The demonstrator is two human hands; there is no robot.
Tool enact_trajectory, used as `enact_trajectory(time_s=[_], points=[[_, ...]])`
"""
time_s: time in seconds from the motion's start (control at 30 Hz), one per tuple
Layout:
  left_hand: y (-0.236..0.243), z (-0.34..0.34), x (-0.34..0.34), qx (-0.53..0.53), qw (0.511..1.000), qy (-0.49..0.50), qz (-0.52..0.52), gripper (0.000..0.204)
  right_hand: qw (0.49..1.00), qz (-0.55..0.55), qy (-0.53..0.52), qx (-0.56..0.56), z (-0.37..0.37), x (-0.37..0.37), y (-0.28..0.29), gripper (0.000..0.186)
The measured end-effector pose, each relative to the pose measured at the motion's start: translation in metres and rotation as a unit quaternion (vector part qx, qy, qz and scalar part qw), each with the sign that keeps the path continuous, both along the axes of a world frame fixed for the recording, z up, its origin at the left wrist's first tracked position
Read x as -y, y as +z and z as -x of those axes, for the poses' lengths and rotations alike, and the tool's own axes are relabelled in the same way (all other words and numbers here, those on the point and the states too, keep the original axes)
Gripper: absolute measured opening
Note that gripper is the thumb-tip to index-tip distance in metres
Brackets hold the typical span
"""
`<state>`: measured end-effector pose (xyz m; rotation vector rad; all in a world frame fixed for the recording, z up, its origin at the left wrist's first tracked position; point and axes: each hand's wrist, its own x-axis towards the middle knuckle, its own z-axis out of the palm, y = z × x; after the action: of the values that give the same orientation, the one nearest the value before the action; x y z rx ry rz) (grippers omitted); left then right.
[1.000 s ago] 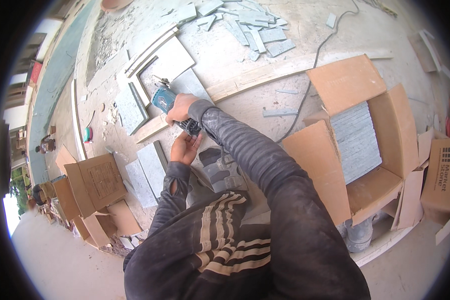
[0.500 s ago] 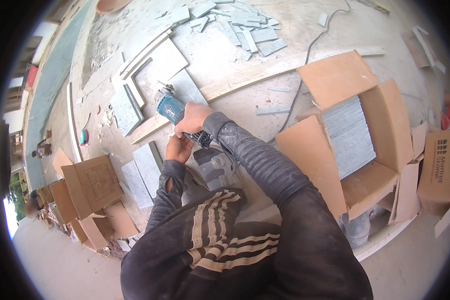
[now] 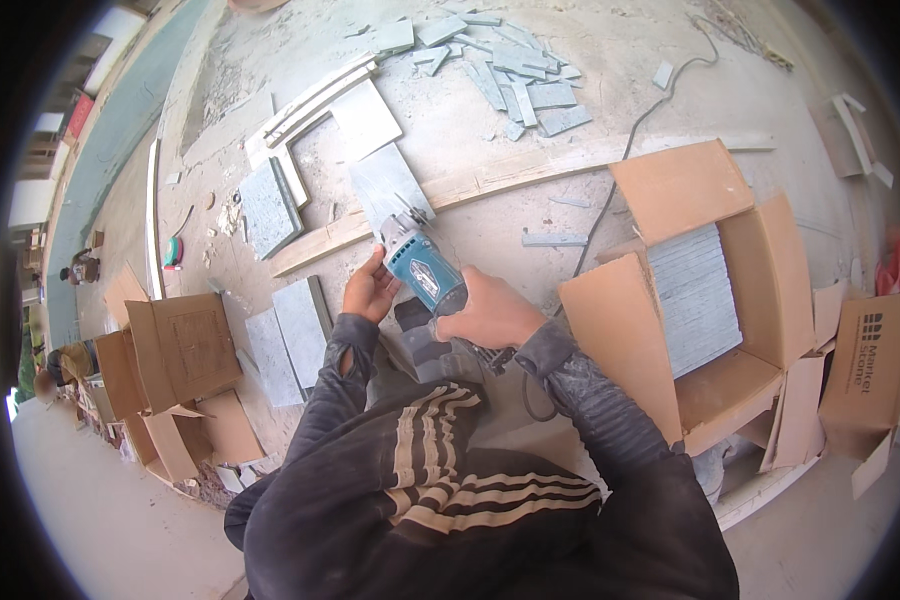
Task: The person picks up stone tiles, marks them, and uses an angle grinder to cut along the edges while sitting on the ground.
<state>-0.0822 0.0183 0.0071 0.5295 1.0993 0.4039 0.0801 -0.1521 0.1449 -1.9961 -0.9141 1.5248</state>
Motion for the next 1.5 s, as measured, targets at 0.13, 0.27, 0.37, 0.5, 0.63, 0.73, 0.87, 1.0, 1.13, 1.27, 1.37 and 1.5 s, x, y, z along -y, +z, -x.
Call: enact_trajectory(time_s=[0.13, 0.27, 0.37, 0.5, 0.63, 0.73, 0.87, 1.0, 1.13, 1.27, 1.37, 1.5], points=[[0.008, -0.006, -0.002, 0.035, 0.999, 0.018, 0.008, 0.041, 0.995, -0.054, -0.059, -0.057, 0.000, 0.035, 0.012, 0.062], [0.012, -0.020, -0.010, 0.039, 0.999, 0.019, -0.032, 0.029, 0.990, -0.052, -0.109, -0.075, -0.001, 0.050, 0.035, 0.059], [0.007, -0.015, -0.017, 0.039, 0.997, 0.031, -0.060, 0.020, 0.987, -0.059, -0.134, -0.067, -0.004, 0.054, 0.040, 0.059], [0.005, 0.011, -0.025, 0.025, 0.994, 0.042, -0.093, 0.019, 0.986, -0.052, -0.145, -0.066, -0.016, 0.056, 0.051, 0.056], [0.029, 0.049, -0.062, 0.009, 0.989, 0.058, -0.135, 0.021, 0.974, -0.064, -0.186, -0.114, -0.020, 0.055, 0.055, 0.052], [0.030, 0.095, -0.109, -0.035, 0.979, 0.100, -0.172, 0.021, 0.974, -0.061, -0.179, -0.129, -0.016, 0.045, 0.050, 0.050], [0.026, 0.107, -0.157, -0.071, 0.972, 0.146, -0.168, 0.020, 0.974, -0.076, -0.179, -0.113, -0.016, 0.040, 0.049, 0.048], [0.018, 0.133, -0.195, -0.123, 0.970, 0.143, -0.153, 0.021, 0.971, -0.082, -0.175, -0.137, -0.011, 0.032, 0.052, 0.046], [0.009, 0.133, -0.199, -0.195, 0.959, 0.115, -0.170, 0.025, 0.974, -0.064, -0.178, -0.128, -0.012, 0.031, 0.052, 0.045], [0.005, 0.134, -0.200, -0.315, 0.912, 0.045, -0.260, 0.032, 0.972, -0.051, -0.187, -0.133, -0.010, 0.027, 0.061, 0.044], [0.003, 0.131, -0.203, -0.472, 0.812, -0.045, -0.341, 0.031, 0.971, -0.052, -0.190, -0.134, -0.011, 0.027, 0.062, 0.045], [-0.009, 0.143, -0.216, -0.499, 0.786, -0.107, -0.349, 0.031, 0.972, -0.032, -0.187, -0.137, -0.012, 0.026, 0.055, 0.047]])
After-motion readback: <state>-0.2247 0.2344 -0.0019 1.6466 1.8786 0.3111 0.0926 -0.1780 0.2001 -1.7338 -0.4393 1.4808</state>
